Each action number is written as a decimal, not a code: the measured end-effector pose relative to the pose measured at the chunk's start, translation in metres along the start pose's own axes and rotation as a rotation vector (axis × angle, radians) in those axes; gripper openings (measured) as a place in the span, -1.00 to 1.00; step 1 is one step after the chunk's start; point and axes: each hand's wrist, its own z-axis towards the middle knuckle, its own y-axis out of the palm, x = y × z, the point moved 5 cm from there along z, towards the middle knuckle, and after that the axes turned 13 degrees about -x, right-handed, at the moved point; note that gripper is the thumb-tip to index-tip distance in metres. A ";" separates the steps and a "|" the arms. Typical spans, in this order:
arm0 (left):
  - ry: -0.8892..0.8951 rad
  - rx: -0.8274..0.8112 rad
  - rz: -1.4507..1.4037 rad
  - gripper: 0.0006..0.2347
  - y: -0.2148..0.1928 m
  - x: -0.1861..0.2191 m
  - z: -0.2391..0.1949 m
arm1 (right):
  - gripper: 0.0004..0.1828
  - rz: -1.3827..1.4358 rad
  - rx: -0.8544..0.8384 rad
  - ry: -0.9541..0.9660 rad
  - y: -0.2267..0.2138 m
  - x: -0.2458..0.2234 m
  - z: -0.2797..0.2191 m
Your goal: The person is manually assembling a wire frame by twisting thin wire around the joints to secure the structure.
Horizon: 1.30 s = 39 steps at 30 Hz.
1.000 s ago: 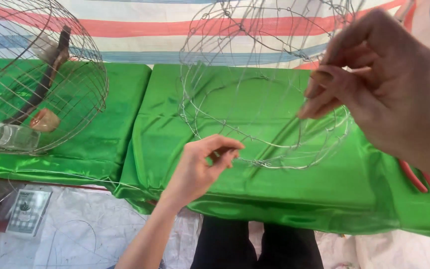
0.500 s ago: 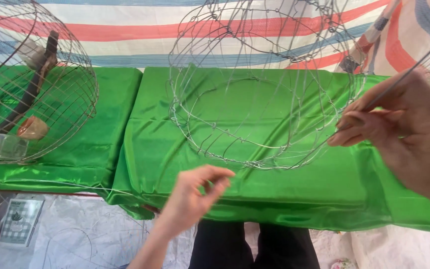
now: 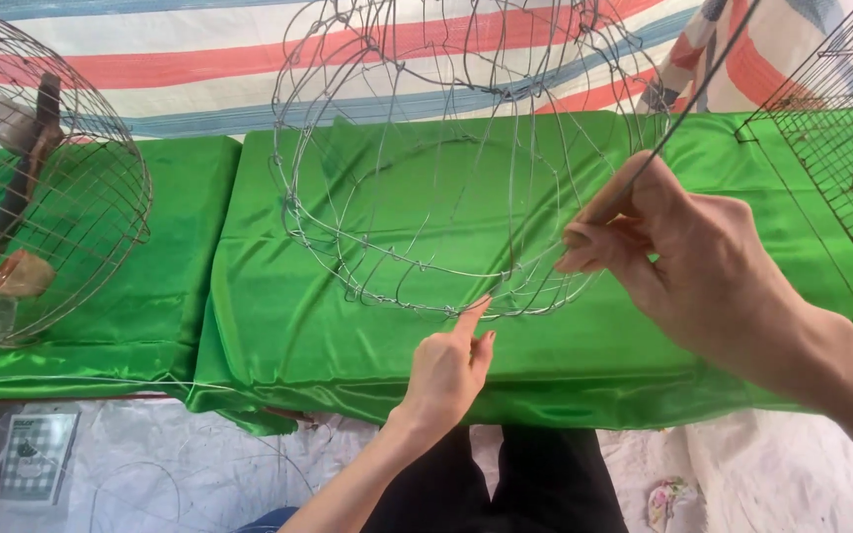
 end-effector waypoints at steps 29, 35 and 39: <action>0.026 0.266 -0.162 -0.66 0.030 -0.037 -0.020 | -0.91 0.051 -0.045 -0.085 0.046 0.015 -0.018; 0.037 0.257 -0.166 -0.65 0.030 -0.033 -0.021 | -0.86 0.059 -0.038 -0.008 0.063 0.021 -0.021; 0.056 0.209 -0.228 -0.63 0.026 -0.025 -0.005 | -0.83 0.053 -0.058 -0.047 0.077 0.023 -0.019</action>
